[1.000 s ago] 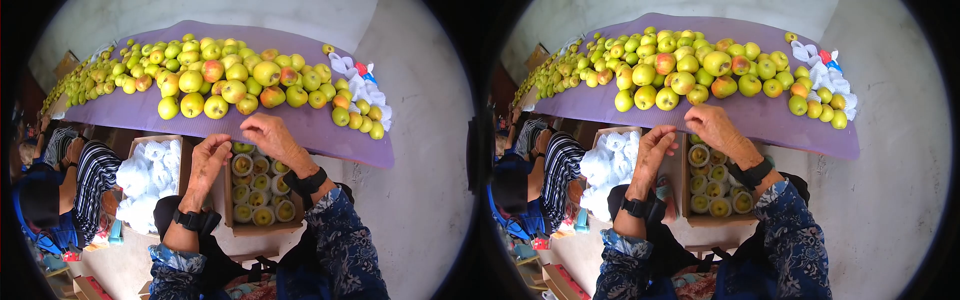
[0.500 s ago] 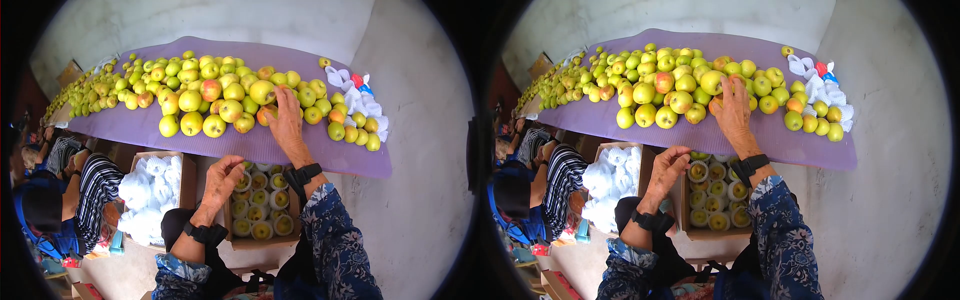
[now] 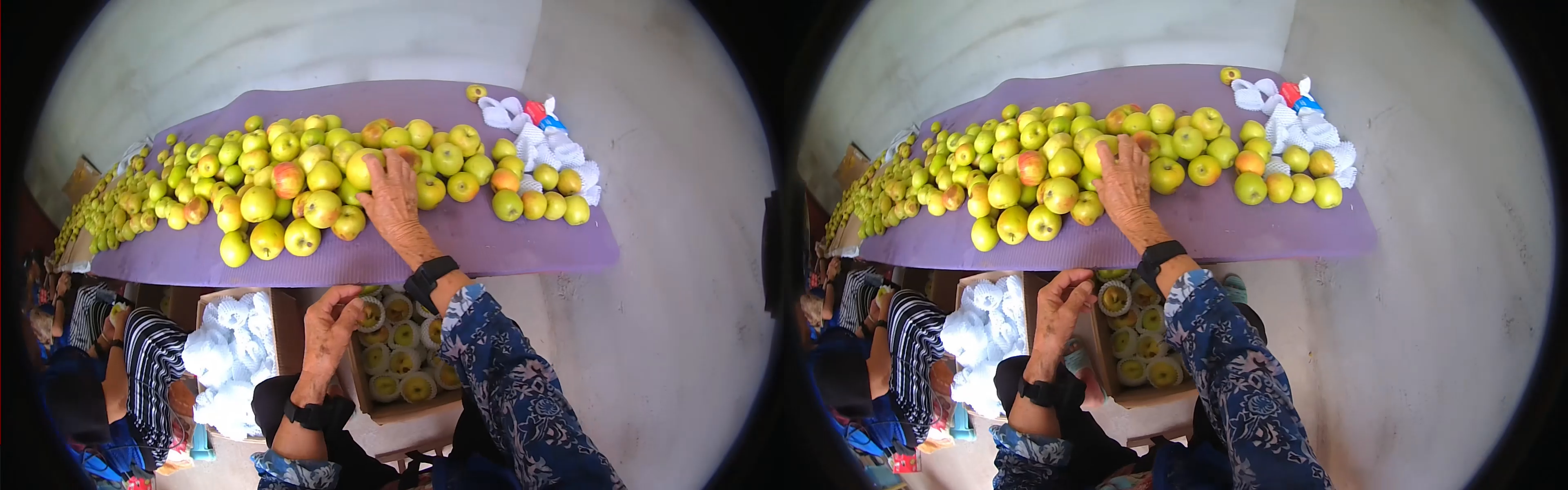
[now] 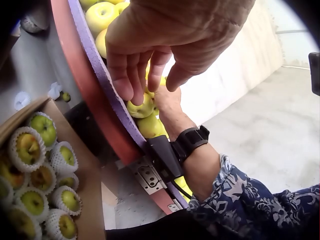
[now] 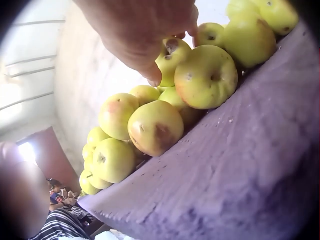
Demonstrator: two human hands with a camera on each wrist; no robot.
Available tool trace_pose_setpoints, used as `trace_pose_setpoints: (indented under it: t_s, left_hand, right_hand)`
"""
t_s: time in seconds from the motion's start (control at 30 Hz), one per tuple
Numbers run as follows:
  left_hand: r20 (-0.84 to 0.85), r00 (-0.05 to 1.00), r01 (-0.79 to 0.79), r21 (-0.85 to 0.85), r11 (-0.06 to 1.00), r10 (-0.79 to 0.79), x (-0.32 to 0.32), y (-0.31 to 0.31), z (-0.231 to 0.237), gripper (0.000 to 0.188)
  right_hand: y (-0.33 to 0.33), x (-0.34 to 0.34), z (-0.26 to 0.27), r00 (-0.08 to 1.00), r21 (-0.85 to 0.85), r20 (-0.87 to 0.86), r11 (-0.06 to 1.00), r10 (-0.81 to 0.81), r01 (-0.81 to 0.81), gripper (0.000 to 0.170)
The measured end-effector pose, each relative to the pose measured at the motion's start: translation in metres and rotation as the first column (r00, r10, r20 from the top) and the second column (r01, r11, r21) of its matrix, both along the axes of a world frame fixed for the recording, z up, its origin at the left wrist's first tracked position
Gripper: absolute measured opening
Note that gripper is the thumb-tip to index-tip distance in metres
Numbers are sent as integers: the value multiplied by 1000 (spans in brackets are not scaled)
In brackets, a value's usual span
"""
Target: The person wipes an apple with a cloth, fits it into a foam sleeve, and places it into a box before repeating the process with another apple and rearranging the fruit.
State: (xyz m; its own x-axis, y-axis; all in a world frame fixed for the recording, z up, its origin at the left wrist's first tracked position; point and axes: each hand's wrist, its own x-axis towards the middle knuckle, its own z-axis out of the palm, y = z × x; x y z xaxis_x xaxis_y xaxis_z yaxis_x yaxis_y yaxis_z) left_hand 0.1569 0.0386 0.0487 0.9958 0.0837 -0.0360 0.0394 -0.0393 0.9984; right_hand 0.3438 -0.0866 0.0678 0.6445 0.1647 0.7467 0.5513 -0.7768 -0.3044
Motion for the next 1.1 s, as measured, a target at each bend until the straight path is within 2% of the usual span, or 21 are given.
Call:
trace_pose_setpoints:
  t_s: [0.23,0.57,0.7,0.83,0.87,0.9,0.93,0.97,1.1]
  left_hand:
    - [11,1000,13,0,1000,-13,-2,1,-1,20]
    - [4,999,33,51,998,-33,1,-4,-9,21]
    - [11,1000,24,100,995,-25,3,-2,-14,21]
    - [3,1000,21,87,996,-21,1,1,-9,22]
    - [-2,1000,24,72,997,-24,1,2,-7,22]
    - [1,999,33,33,999,-33,1,4,-7,25]
    - [8,1000,23,-11,1000,-23,2,8,-7,29]
    - [16,1000,17,-56,998,-16,2,11,-7,32]
    - [51,998,-23,-233,972,36,1,19,8,48]
  right_hand:
    - [-2,6,-1,999,90,15,995,33,-34,71]
    - [-9,5,6,995,2,-96,1000,4,-4,75]
    - [-9,9,0,998,102,-37,993,60,-56,75]
    - [-11,4,4,981,303,-11,935,195,-182,72]
    - [-11,3,4,916,513,-97,808,390,-289,71]
    - [-11,0,8,803,702,-135,628,580,-335,70]
    - [-9,-3,14,654,854,-119,413,747,-316,69]
    - [-12,-10,18,544,908,-71,280,836,-311,66]
    - [-16,-44,30,352,940,-104,208,930,-272,69]
